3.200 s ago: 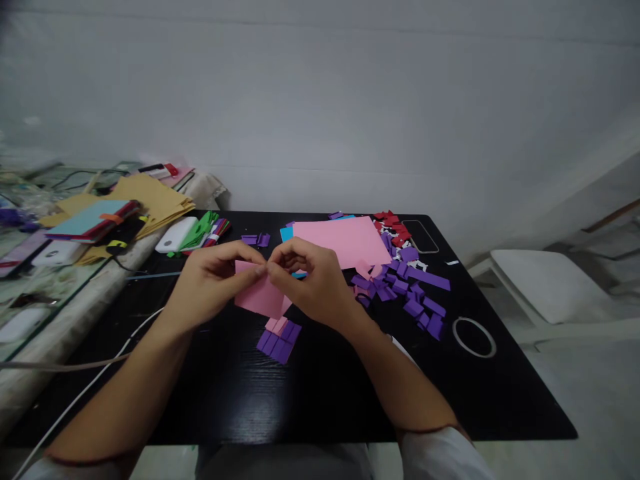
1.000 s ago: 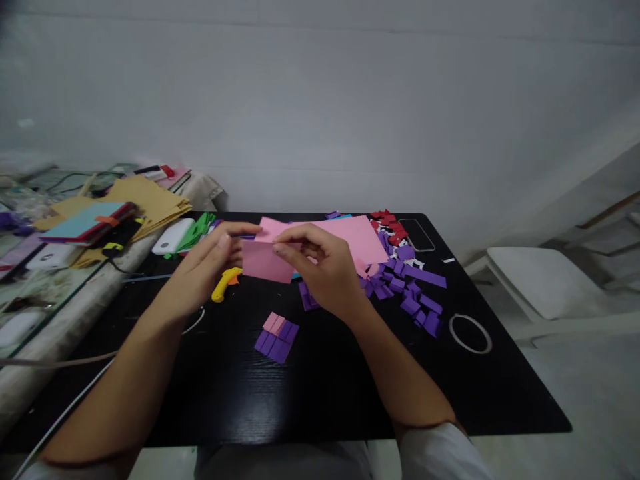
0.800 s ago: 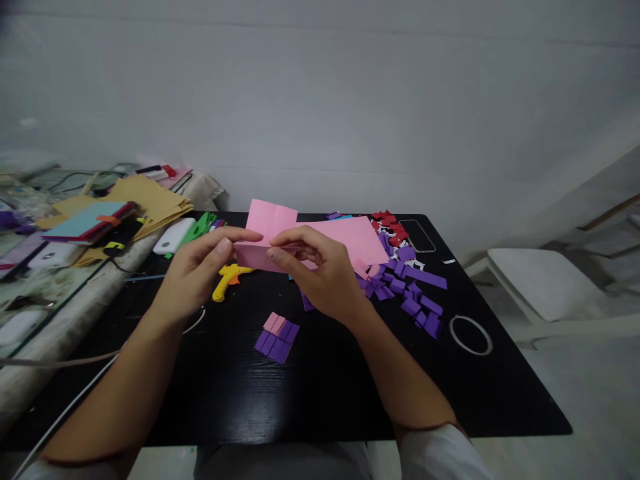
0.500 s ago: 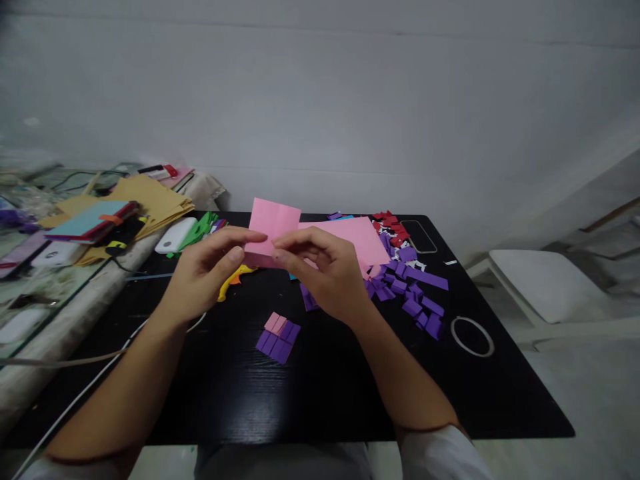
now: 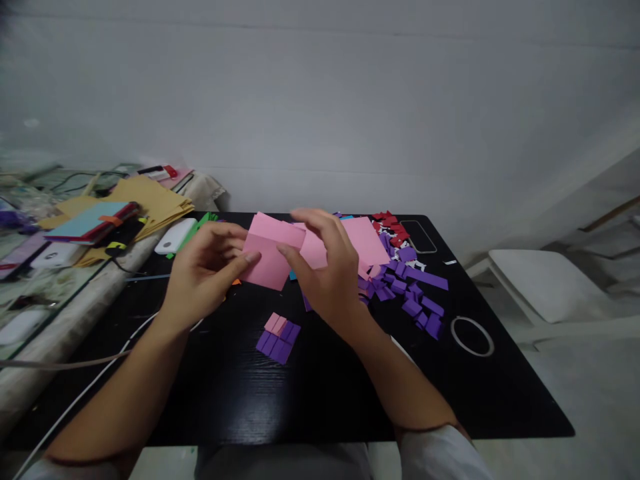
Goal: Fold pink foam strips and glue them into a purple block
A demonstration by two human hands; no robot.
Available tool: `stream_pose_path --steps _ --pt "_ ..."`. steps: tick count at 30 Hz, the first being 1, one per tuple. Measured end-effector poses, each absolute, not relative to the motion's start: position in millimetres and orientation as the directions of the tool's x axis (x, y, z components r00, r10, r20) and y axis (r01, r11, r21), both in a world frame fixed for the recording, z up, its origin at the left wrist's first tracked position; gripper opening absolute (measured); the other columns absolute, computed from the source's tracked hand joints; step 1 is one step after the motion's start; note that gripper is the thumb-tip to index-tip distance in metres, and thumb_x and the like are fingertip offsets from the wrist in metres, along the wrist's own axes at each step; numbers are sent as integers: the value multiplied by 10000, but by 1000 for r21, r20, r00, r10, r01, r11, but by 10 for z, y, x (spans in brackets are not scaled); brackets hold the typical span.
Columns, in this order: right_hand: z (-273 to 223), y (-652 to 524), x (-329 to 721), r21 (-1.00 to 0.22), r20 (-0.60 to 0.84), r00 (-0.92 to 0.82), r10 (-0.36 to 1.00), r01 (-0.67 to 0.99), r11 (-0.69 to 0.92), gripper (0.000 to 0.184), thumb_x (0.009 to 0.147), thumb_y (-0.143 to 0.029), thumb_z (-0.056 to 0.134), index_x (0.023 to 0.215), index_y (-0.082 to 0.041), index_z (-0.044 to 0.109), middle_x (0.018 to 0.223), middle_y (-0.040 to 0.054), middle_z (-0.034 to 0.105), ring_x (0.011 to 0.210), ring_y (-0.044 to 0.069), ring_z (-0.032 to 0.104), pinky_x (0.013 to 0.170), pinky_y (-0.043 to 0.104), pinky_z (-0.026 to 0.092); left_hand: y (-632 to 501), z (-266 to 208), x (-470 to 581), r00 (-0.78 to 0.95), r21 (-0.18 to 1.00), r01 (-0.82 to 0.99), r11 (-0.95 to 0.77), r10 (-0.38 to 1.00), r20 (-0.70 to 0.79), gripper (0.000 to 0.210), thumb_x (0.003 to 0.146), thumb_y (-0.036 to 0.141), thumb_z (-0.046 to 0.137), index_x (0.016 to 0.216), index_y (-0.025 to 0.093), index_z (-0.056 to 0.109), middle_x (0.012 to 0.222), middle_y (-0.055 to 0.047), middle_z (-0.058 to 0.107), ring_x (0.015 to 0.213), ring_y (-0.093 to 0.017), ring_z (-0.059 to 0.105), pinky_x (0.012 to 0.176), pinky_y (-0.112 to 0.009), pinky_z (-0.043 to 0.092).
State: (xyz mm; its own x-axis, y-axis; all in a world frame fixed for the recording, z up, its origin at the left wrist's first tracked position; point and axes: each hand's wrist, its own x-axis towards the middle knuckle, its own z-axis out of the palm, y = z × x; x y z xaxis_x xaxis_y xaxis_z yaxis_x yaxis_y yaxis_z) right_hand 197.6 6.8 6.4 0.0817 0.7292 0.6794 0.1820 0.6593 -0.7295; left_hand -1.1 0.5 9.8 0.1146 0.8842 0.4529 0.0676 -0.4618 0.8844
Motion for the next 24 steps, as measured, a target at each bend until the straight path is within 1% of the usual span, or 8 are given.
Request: stream_pose_path --steps 3,5,7,10,13,17,20,24 --pt "40 146 1981 -861 508 69 858 42 507 502 830 -314 869 1277 -246 650 1358 109 704 1307 260 662 1149 470 558 8 104 0 68 868 34 -496 867 493 288 889 286 824 1092 222 630 932 -2 690 746 -96 645 656 -192 530" --pt "43 170 1985 -923 381 -45 923 -83 377 471 816 -388 879 1207 -223 674 1242 106 764 1181 253 735 1063 454 614 6 107 6 58 873 11 -488 872 487 315 880 277 830 1088 226 600 904 11 685 736 -91 644 658 -189 529" --pt "54 163 1982 -940 326 -114 938 -143 309 404 808 -449 880 1088 -213 710 1085 79 805 1042 239 776 983 435 648 2 107 10 64 887 7 -462 885 461 359 875 289 832 1107 236 563 841 29 674 708 -95 641 643 -194 522" --pt "76 121 1963 -935 339 -106 935 -144 323 366 798 -465 885 1011 -209 734 984 53 810 938 212 778 900 388 660 -2 106 13 59 898 29 -439 898 436 396 884 333 813 1155 242 540 784 38 672 673 -107 640 622 -209 513" --pt "87 77 1942 -934 349 -97 932 -113 338 407 803 -451 883 1090 -215 717 950 37 801 881 188 768 833 343 653 2 110 14 27 892 47 -450 893 449 385 870 339 812 1137 235 553 828 19 705 707 -116 669 654 -222 532" --pt "77 48 1915 -933 355 -18 935 -67 353 479 832 -370 858 1198 -272 565 870 -10 767 774 168 759 729 314 639 12 125 19 -31 881 44 -470 881 472 378 822 304 849 1040 240 547 850 19 697 715 -111 670 670 -229 543" --pt "60 43 1900 -924 374 4 927 -77 373 438 846 -343 844 1101 -296 491 844 -30 752 773 164 769 731 304 635 11 135 22 -26 885 25 -465 884 466 368 792 291 878 992 235 574 846 24 669 680 -95 637 638 -222 527" --pt "46 47 1895 -910 410 15 912 -63 410 387 838 -371 854 1009 -282 519 879 -24 745 818 162 773 770 306 641 -1 130 13 2 885 47 -462 886 463 296 823 314 865 965 219 624 830 18 665 669 -99 620 615 -226 518"
